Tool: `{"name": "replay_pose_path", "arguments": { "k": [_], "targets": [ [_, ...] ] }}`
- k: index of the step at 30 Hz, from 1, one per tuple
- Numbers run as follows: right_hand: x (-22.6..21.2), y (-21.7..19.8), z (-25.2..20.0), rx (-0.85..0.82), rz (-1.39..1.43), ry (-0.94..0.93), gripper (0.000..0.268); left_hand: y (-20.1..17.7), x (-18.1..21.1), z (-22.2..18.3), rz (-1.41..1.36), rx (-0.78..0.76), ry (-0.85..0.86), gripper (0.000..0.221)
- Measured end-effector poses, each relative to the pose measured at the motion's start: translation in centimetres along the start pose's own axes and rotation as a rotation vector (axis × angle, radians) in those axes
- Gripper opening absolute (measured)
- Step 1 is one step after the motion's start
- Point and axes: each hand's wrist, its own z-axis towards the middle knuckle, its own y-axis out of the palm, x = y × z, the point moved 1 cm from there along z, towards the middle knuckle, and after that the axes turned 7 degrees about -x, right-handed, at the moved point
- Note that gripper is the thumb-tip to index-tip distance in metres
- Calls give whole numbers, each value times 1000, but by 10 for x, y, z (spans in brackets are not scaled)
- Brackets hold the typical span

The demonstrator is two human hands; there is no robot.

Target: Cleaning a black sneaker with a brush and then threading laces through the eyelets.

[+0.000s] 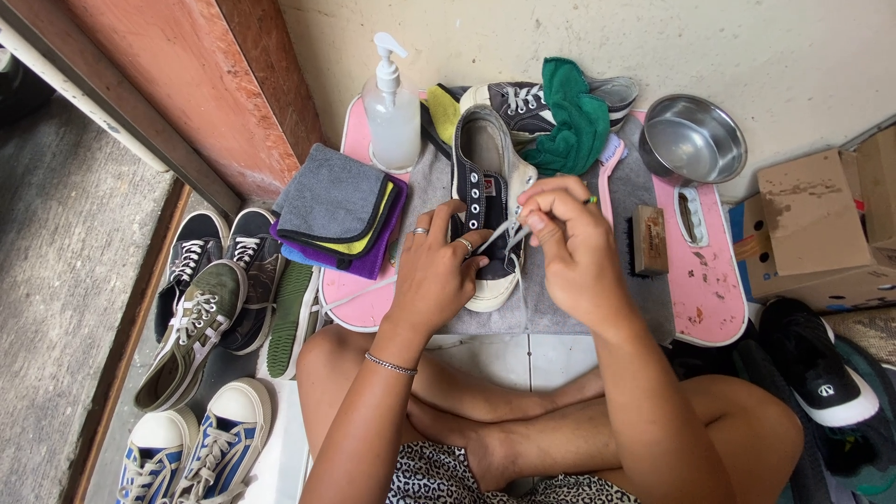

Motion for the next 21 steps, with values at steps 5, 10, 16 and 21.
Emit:
{"name": "replay_pose_path", "arguments": {
  "k": [5,10,16,21],
  "targets": [
    [-58,-24,26,-54,-16,-160,16,-21,24,-5,-395,109,63,50],
    [-62,-31,42,-116,240,-150,18,-24,38,8,-690,40,170,46],
    [-58,-56,45,-120,451,-69,15,-7,21,15,-632,58,151,36],
    [-61,-87,42,-164,771,-93,11,-4,22,9,-571,208,210,14]
  ]
}}
